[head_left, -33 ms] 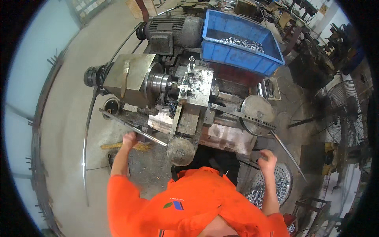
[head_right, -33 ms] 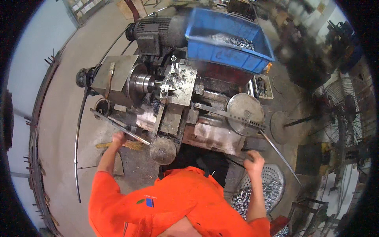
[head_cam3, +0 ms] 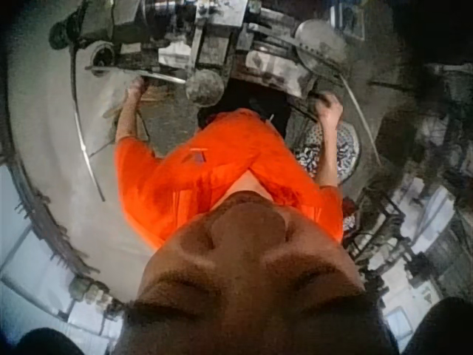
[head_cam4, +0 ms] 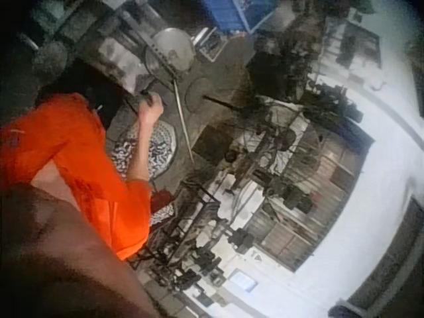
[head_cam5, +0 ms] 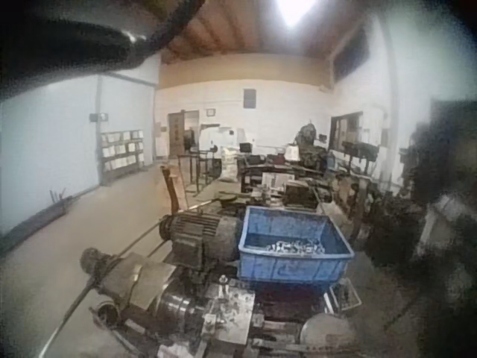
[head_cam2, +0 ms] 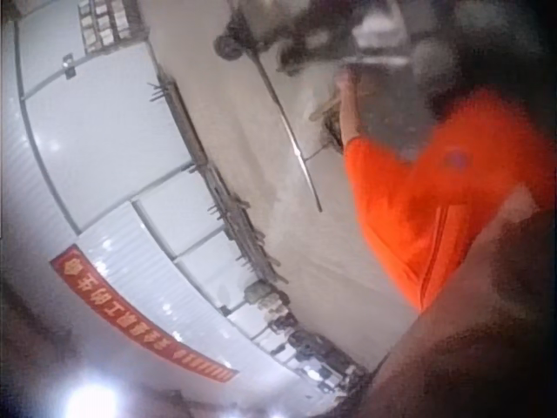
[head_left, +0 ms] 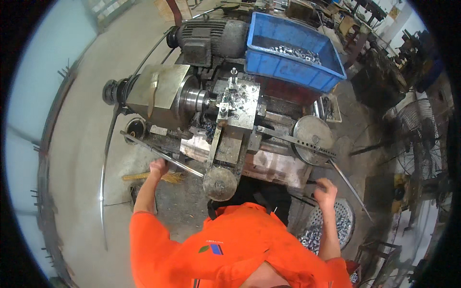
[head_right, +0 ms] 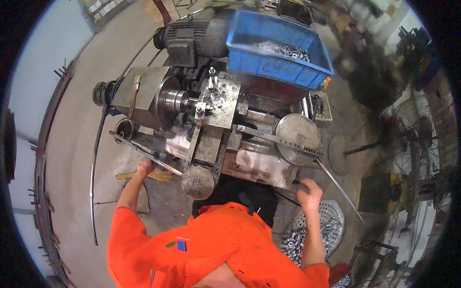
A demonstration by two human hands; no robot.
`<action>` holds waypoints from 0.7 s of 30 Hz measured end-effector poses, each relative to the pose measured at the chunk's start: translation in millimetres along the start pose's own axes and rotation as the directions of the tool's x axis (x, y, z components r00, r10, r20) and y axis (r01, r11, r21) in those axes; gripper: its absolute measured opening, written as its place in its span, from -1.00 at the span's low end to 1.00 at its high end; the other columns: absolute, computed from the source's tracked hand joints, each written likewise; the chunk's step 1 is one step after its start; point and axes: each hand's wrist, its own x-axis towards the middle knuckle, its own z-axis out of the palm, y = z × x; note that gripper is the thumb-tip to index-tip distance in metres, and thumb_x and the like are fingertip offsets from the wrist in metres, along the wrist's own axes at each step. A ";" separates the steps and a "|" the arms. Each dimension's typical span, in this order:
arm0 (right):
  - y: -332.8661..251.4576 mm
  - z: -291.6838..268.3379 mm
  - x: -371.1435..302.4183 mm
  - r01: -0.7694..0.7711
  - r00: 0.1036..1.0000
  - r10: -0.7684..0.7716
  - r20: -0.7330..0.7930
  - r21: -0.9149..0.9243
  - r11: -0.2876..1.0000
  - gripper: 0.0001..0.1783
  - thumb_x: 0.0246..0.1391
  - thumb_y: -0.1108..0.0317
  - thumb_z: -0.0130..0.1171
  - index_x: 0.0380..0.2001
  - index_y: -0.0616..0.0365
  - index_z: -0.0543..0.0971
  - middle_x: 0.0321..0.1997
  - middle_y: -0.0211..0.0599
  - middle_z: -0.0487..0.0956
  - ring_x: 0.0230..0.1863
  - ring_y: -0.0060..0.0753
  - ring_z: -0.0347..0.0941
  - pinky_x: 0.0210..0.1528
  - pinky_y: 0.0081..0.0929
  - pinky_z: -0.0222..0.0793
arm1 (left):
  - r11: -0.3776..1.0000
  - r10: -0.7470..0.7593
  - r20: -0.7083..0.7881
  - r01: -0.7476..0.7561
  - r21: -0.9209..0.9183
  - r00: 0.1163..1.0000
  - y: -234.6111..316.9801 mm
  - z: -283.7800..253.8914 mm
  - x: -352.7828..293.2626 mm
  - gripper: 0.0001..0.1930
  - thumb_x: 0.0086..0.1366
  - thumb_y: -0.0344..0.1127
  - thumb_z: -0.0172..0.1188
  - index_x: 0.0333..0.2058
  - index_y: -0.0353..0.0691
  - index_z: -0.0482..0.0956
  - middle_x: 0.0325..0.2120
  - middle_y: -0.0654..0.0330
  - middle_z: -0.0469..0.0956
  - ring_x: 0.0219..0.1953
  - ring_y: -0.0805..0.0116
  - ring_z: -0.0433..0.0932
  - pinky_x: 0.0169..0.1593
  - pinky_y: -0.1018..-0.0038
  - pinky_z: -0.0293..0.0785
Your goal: The person operates a metal turning machine in a workshop, repeatedly inserting small metal parts into the machine, activating it with a lever, and collecting the processed parts into a blue bin. The person also briefly inspects a finished part before resuming the cycle.
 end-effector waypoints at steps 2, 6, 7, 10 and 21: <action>-23.6 1.6 27.5 0.094 0.995 -0.094 -0.027 0.016 0.995 -0.67 -0.45 0.46 0.03 -0.44 0.26 0.53 -0.38 -0.11 0.54 -0.33 -0.20 0.49 -0.23 -0.45 0.37 | 0.998 -0.056 -0.044 0.057 0.013 0.997 7.3 -4.5 -8.7 -0.52 0.05 0.11 0.05 -0.28 -0.21 0.49 -0.28 0.04 0.52 -0.20 0.08 0.49 -0.17 0.28 0.42; -94.1 27.5 93.9 0.331 0.940 -0.338 0.050 0.108 0.937 -0.67 -0.45 0.46 0.06 -0.42 0.21 0.54 -0.45 -0.17 0.52 -0.42 -0.25 0.46 -0.34 -0.45 0.36 | 0.973 -0.009 0.067 0.025 -0.231 0.998 -32.4 -0.5 -20.2 -0.52 0.07 0.08 0.04 -0.22 -0.22 0.48 -0.23 0.01 0.50 -0.20 0.04 0.48 -0.17 0.25 0.41; -122.1 34.5 107.1 0.402 0.907 -0.413 0.079 0.125 0.907 -0.67 -0.45 0.45 0.07 -0.42 0.19 0.55 -0.47 -0.19 0.51 -0.44 -0.25 0.45 -0.36 -0.45 0.36 | 0.960 -0.022 0.024 0.028 -0.278 0.999 -32.2 -14.0 -27.1 -0.54 0.08 0.05 0.04 -0.20 -0.21 0.47 -0.25 0.00 0.50 -0.20 0.04 0.49 -0.18 0.25 0.41; -184.4 66.9 141.1 0.548 0.813 -0.578 0.069 0.245 0.800 -0.67 -0.47 0.42 0.08 -0.44 0.17 0.55 -0.47 -0.18 0.51 -0.45 -0.23 0.44 -0.38 -0.44 0.36 | 0.928 -0.075 -0.191 -0.002 -0.373 0.979 -40.7 -105.1 -68.7 -0.59 0.11 -0.05 0.04 -0.13 -0.18 0.46 -0.30 0.00 0.52 -0.25 0.05 0.50 -0.22 0.26 0.41; -314.9 187.1 181.2 0.544 0.737 -0.396 0.548 -0.134 0.828 -0.64 -0.55 0.22 0.12 -0.55 0.19 0.59 -0.40 -0.05 0.54 -0.23 -0.07 0.41 -0.16 -0.32 0.33 | 0.829 -0.557 -0.444 0.504 -0.242 0.702 -187.9 -104.7 -186.7 -0.66 0.02 -0.08 0.15 -0.50 -0.30 0.43 -0.52 -0.05 0.51 -0.40 0.00 0.51 -0.30 0.19 0.42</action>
